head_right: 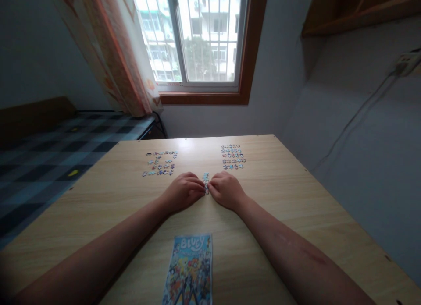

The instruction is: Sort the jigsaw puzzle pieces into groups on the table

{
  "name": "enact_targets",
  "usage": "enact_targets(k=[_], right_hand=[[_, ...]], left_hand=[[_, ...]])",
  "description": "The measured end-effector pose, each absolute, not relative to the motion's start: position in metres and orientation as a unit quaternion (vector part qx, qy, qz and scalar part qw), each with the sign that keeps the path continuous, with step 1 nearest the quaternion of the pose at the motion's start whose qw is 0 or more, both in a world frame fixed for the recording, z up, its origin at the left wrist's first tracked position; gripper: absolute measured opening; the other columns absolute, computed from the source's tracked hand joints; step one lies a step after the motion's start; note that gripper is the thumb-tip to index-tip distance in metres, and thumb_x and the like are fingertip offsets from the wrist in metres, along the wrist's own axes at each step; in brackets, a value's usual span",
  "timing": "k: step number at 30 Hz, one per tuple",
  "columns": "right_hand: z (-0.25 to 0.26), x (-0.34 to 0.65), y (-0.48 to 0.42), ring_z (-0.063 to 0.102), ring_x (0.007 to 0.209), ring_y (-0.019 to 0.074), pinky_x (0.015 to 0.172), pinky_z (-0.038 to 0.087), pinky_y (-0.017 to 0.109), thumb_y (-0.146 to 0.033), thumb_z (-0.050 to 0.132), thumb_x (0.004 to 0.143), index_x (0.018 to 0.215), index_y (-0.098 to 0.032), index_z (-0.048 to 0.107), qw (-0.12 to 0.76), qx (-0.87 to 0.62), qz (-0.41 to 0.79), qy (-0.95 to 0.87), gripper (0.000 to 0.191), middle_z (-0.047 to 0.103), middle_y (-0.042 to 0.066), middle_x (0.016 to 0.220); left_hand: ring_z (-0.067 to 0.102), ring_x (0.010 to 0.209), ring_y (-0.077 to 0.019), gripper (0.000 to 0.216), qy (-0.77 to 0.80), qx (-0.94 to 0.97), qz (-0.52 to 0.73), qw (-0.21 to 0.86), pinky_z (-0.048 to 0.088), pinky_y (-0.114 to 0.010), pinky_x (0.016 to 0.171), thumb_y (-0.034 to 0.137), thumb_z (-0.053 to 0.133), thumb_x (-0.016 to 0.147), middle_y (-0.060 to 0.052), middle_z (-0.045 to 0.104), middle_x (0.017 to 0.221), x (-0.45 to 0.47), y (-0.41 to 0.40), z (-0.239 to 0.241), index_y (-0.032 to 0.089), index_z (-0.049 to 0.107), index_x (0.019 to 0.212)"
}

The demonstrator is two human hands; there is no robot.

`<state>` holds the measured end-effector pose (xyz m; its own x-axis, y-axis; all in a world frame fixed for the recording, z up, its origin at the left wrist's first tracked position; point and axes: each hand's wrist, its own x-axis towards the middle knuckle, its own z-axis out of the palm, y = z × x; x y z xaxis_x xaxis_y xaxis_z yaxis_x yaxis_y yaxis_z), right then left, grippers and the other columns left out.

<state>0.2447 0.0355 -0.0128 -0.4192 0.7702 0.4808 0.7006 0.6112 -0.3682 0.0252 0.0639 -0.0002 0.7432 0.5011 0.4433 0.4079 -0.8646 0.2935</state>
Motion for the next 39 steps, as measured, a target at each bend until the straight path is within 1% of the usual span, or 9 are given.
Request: enact_targets(k=[3,5,14,21,25,32,39], right_hand=[[-0.0131,0.2451,0.0351,0.063,0.088,0.0212,0.082,0.046,0.034,-0.02,0.07,0.089,0.084,-0.022,0.077,0.313,-0.439,0.054,-0.841,0.009,0.074,0.004,0.087],[-0.0138,0.2455,0.0351,0.063,0.088,0.0215,0.082,0.047,0.035,-0.02,0.071,0.088,0.084,-0.022,0.078,0.311,-0.442,0.055,-0.84,0.008,0.075,0.004,0.088],[-0.0149,0.2457,0.0372,0.064,0.088,0.022,0.082,0.048,0.035,-0.019,0.07,0.088,0.083,-0.023,0.078,0.305,-0.446,0.056,-0.839,0.01,0.076,0.004,0.089],[-0.0134,0.246,0.0359,0.064,0.084,0.0197,0.079,0.047,0.032,-0.017,0.066,0.089,0.08,-0.022,0.075,0.343,-0.472,0.077,-0.809,0.014,0.073,0.004,0.083],[-0.0146,0.2463,0.0374,0.063,0.082,0.0197,0.077,0.046,0.032,-0.018,0.066,0.089,0.076,-0.021,0.074,0.343,-0.484,0.072,-0.802,0.016,0.072,0.004,0.081],[-0.0158,0.2486,0.0384,0.064,0.083,0.0202,0.079,0.047,0.032,-0.019,0.065,0.089,0.077,-0.022,0.074,0.346,-0.49,0.079,-0.796,0.016,0.072,0.004,0.081],[-0.014,0.2489,0.0363,0.063,0.083,0.0206,0.079,0.047,0.033,-0.019,0.067,0.086,0.072,-0.022,0.074,0.337,-0.484,0.083,-0.803,0.016,0.072,0.004,0.08]], left_hand=[[0.066,0.088,-0.0169,0.014,0.242,0.93,0.26,0.094,0.049,-0.034,0.089,0.025,0.066,0.089,0.002,0.079,0.096,0.0244,0.0647,-0.0014,0.028,0.079,0.089],[0.066,0.088,-0.0168,0.013,0.24,0.931,0.257,0.097,0.049,-0.034,0.09,0.026,0.066,0.09,0.002,0.079,0.096,0.0242,0.065,-0.0018,0.028,0.079,0.089],[0.065,0.087,-0.0169,0.014,0.245,0.93,0.257,0.092,0.05,-0.034,0.087,0.027,0.065,0.091,0.001,0.079,0.096,0.0259,0.0646,-0.0022,0.027,0.079,0.088],[0.065,0.088,-0.0172,0.017,0.254,0.931,0.251,0.077,0.05,-0.033,0.087,0.028,0.062,0.093,0.0,0.078,0.097,0.0287,0.0645,-0.0006,0.025,0.079,0.09],[0.065,0.088,-0.0176,0.019,0.267,0.928,0.252,0.065,0.051,-0.034,0.087,0.028,0.06,0.093,-0.001,0.078,0.097,0.0311,0.0644,-0.0004,0.025,0.079,0.09],[0.065,0.092,-0.0189,0.019,0.265,0.93,0.247,0.071,0.052,-0.036,0.088,0.029,0.059,0.094,-0.003,0.076,0.102,0.0281,0.0644,0.0001,0.025,0.078,0.098],[0.065,0.091,-0.0191,0.018,0.273,0.932,0.228,0.063,0.051,-0.035,0.089,0.027,0.06,0.093,-0.002,0.077,0.1,0.0267,0.064,0.0012,0.024,0.077,0.098]])
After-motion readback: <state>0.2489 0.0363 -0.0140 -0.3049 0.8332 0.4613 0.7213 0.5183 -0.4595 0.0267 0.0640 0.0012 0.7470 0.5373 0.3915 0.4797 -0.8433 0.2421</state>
